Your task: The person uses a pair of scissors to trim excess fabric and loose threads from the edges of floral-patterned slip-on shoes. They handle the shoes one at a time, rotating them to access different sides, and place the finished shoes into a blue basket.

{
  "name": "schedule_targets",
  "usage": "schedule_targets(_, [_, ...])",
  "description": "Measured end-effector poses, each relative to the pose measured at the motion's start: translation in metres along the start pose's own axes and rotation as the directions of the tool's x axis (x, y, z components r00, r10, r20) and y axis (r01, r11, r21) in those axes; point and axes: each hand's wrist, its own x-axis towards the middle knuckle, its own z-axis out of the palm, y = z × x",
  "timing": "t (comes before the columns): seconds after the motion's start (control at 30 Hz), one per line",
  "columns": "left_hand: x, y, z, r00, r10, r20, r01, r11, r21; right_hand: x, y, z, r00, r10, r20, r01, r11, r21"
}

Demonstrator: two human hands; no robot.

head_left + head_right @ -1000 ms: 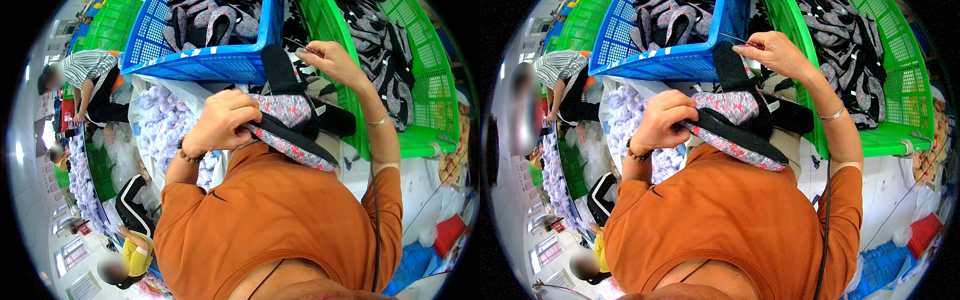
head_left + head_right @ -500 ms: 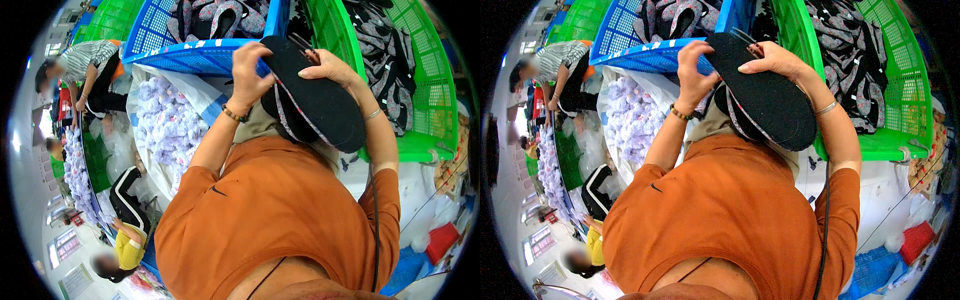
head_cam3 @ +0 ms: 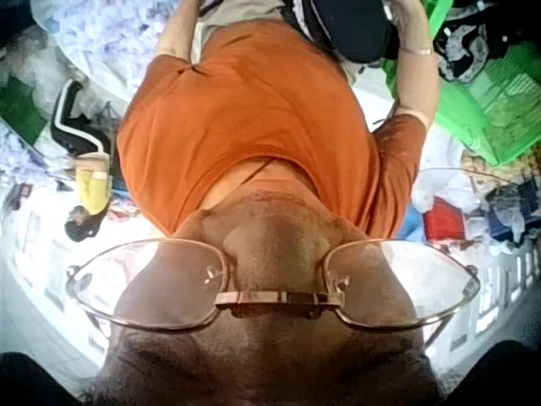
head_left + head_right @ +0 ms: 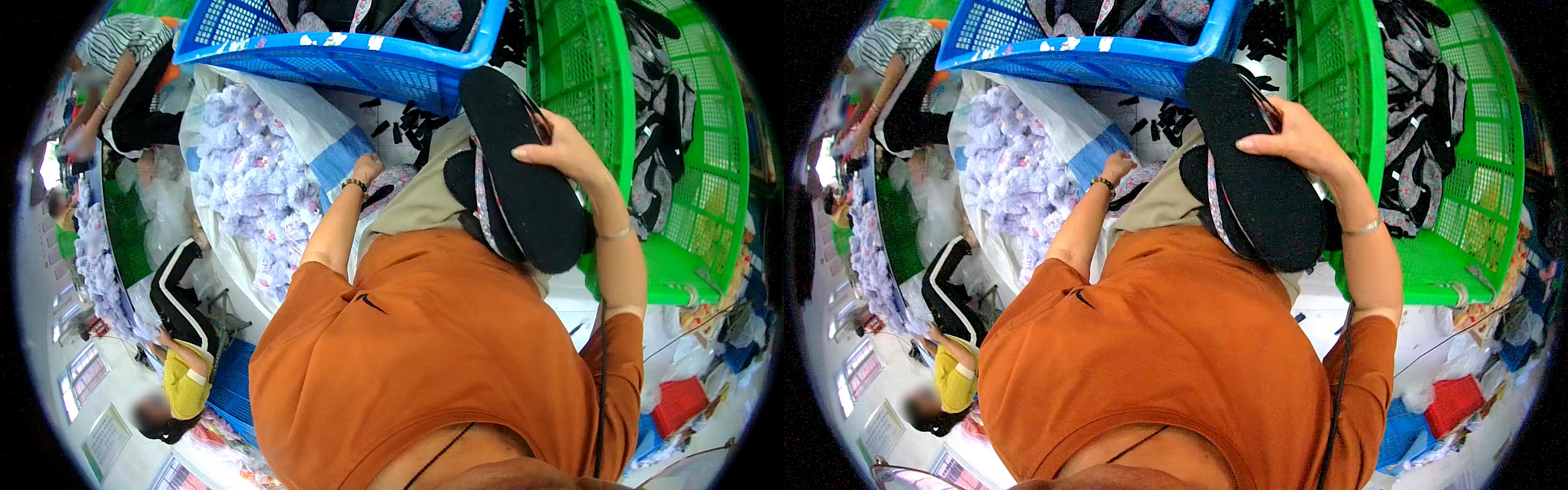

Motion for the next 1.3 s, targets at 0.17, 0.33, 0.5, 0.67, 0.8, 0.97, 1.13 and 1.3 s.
schedule_targets(0.17, [-0.006, -0.036, 0.037, 0.982, -0.118, 0.148, 0.067, 0.948, 0.312, 0.005, 0.008, 0.002, 0.999, 0.021, 0.029, -0.025, 0.987, 0.159])
schedule_targets(0.33, [0.004, -0.086, 0.067, 0.981, -0.187, 0.051, 0.140, 0.864, 0.484, 0.007, 0.002, 0.004, 0.987, 0.127, -0.097, -0.121, 0.991, 0.061])
schedule_targets(0.5, [0.016, -0.123, 0.074, 0.919, -0.385, 0.085, 0.294, 0.813, 0.502, 0.009, 0.016, -0.003, 0.984, 0.160, -0.073, -0.156, 0.986, 0.058])
schedule_targets(0.67, [0.018, -0.140, 0.065, 0.940, -0.331, 0.084, 0.255, 0.843, 0.473, 0.012, 0.027, -0.003, 0.992, 0.101, -0.069, -0.092, 0.988, 0.122])
schedule_targets(0.8, [0.015, -0.148, 0.055, 0.955, -0.292, 0.058, 0.190, 0.747, 0.637, 0.020, 0.016, 0.006, 0.994, 0.069, -0.082, -0.044, 0.960, 0.276])
schedule_targets(0.97, [-0.017, -0.145, 0.053, 0.970, -0.210, 0.120, 0.064, 0.700, 0.712, 0.012, 0.022, -0.005, 0.992, 0.125, -0.018, -0.122, 0.985, 0.120])
schedule_targets(1.13, [-0.044, -0.141, 0.040, 0.976, -0.033, 0.214, -0.075, 0.876, 0.477, 0.011, -0.001, 0.004, 0.999, 0.000, -0.053, 0.009, 0.985, 0.170])
schedule_targets(1.3, [-0.084, -0.080, -0.023, 0.931, 0.342, 0.129, -0.352, 0.934, 0.067, 0.004, 0.010, -0.006, 1.000, -0.001, 0.011, 0.000, 0.991, 0.134])
